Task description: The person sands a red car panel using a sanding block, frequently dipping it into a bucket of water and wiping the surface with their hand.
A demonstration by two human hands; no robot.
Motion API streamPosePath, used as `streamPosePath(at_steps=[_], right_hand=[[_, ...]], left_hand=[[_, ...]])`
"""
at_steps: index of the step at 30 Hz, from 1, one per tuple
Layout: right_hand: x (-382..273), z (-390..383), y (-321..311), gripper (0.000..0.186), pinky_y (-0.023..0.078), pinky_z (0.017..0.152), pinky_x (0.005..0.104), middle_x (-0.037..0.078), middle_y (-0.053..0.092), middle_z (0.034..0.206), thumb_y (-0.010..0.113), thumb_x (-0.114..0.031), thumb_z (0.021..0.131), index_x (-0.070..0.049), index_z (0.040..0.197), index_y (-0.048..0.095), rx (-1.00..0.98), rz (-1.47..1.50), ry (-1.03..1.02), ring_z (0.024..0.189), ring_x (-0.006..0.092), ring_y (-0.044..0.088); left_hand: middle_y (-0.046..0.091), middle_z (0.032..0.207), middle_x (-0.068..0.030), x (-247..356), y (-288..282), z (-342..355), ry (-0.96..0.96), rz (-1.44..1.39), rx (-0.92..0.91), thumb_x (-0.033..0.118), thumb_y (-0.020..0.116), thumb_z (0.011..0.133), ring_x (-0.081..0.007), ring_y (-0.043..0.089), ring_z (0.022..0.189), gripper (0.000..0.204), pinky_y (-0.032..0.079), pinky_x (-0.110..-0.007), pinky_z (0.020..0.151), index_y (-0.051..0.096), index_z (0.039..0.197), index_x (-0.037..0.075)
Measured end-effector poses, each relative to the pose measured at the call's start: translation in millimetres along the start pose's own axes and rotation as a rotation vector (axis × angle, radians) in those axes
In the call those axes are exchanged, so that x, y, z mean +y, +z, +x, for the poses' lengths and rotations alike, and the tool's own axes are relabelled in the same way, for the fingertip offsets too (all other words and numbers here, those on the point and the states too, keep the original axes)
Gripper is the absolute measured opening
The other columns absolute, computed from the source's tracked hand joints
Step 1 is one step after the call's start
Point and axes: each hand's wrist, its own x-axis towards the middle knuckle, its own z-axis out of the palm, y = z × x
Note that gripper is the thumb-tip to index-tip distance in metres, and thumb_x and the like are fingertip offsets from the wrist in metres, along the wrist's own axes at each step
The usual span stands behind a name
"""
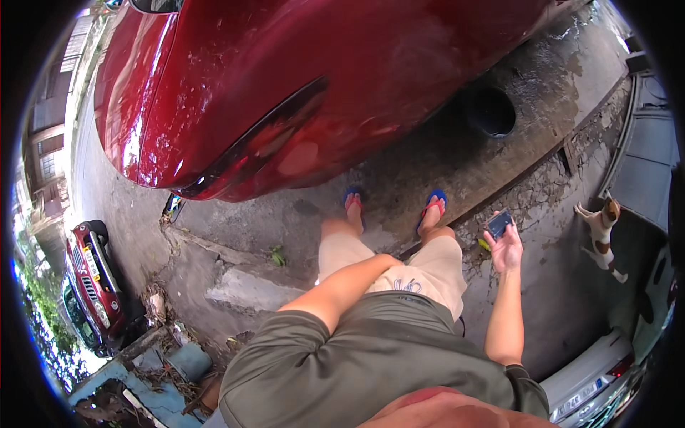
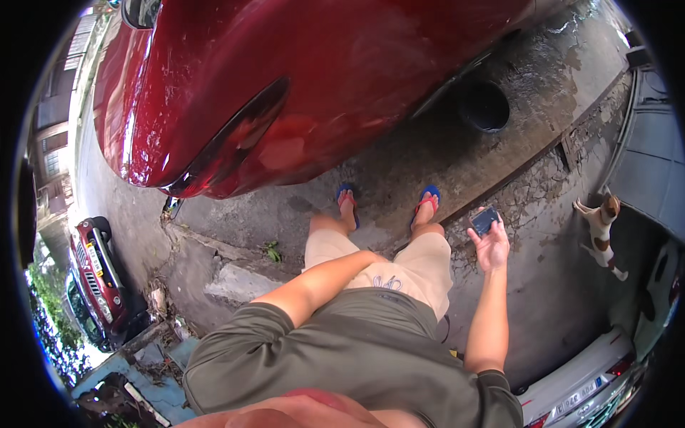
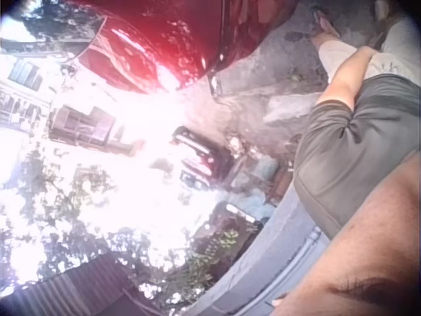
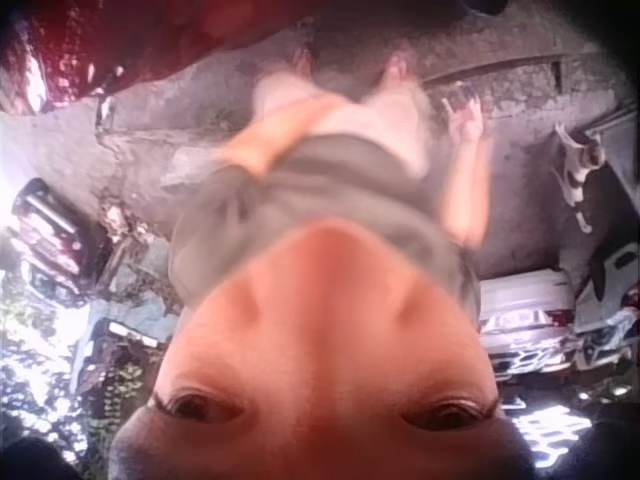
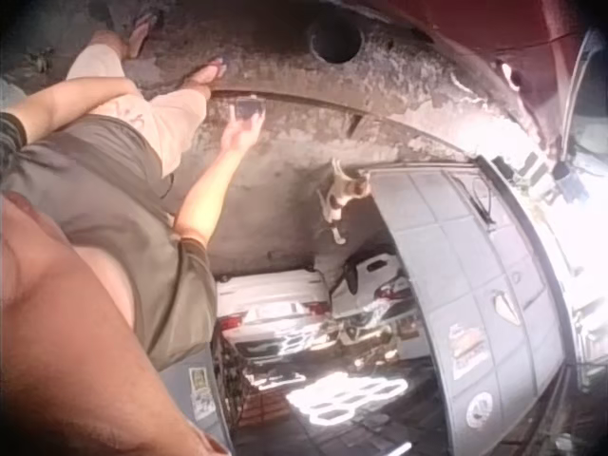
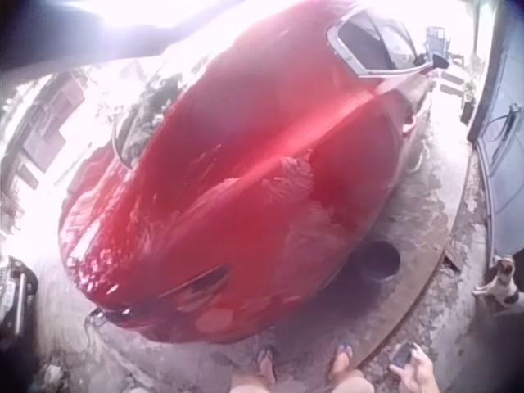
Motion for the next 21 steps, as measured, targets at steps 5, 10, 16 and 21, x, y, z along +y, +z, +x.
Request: streamPosePath(at_steps=[5, 10, 16, 21], right_hand=[[30, 39, 18, 0.025, 0.061, 0.075, 0.0336, 0.002, 0.071, 0.108, 0.068, -0.020, 0.100, -0.010, 0.122, 0.062, 0.191, -0.171, -0.024, 0.096, 0.0163, 0.071], [76, 64, 72, 0.026, 0.059, 0.087, 0.0471, 0.004, 0.073, 0.107, 0.075, -0.020, 0.095, -0.007, 0.117, 0.066, 0.121, -0.360, 0.090, 0.095, 0.0178, 0.071], [116, 75, 99, 0.026, 0.066, 0.072, 0.0373, 0.008, 0.074, 0.109, 0.065, -0.016, 0.101, -0.004, 0.125, 0.066, 0.015, -0.323, 0.169, 0.098, 0.0204, 0.073], [123, 63, 109, 0.040, 0.065, 0.075, 0.0424, 0.012, 0.070, 0.123, 0.057, -0.019, 0.104, -0.006, 0.141, 0.053, -0.007, -0.095, 0.175, 0.106, 0.0261, 0.072]], left_hand=[[0.067, 0.137, -0.0138, -24, 46, 4, 0.119, -0.069, -0.071, 0.035, 0.054, 0.095, -0.0333, 0.061, 0.129, 0.041, 0.039, -0.055, 0.110, 0.074, 0.124, 0.014], [0.067, 0.136, -0.0149, -55, 79, 18, 0.189, -0.063, -0.085, 0.035, 0.051, 0.095, -0.0346, 0.060, 0.131, 0.041, 0.031, -0.060, 0.114, 0.075, 0.122, 0.015], [0.067, 0.135, -0.0159, -77, 55, 16, 0.186, 0.097, -0.009, 0.035, 0.049, 0.096, -0.0352, 0.058, 0.133, 0.040, 0.016, -0.070, 0.119, 0.075, 0.119, 0.016], [0.072, 0.124, -0.0153, -100, 55, 7, 0.130, 0.056, 0.099, 0.037, 0.057, 0.090, -0.0368, 0.062, 0.126, 0.037, 0.005, -0.084, 0.111, 0.077, 0.115, 0.019]])
